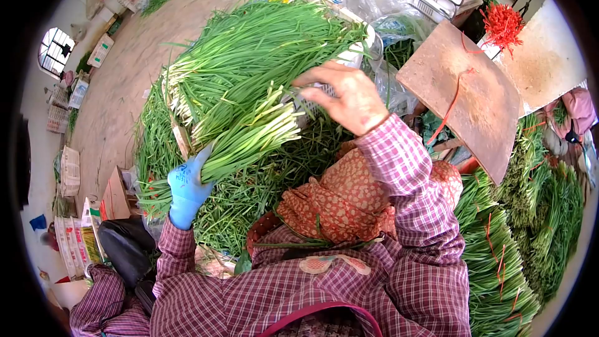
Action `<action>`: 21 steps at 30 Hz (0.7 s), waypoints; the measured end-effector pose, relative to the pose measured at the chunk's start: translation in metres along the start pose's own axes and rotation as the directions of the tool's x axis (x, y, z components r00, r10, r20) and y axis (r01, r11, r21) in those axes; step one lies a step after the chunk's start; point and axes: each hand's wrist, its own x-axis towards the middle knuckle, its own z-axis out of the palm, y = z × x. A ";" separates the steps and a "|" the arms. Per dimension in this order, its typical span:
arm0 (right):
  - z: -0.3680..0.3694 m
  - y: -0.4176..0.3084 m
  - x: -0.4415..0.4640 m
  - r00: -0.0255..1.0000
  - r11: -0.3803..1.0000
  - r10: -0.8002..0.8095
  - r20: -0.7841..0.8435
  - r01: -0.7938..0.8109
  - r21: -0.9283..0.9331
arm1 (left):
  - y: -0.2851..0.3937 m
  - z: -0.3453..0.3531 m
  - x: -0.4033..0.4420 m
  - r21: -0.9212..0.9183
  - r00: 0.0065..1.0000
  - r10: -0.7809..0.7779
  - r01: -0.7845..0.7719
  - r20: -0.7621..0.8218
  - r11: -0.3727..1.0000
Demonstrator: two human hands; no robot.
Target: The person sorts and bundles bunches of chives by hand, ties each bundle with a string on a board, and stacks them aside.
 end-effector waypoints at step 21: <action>-0.016 0.042 -0.009 0.901 0.808 0.424 0.095 -0.423 0.411 | -0.008 -0.008 -0.003 0.112 0.996 -0.027 0.037 -0.088 0.993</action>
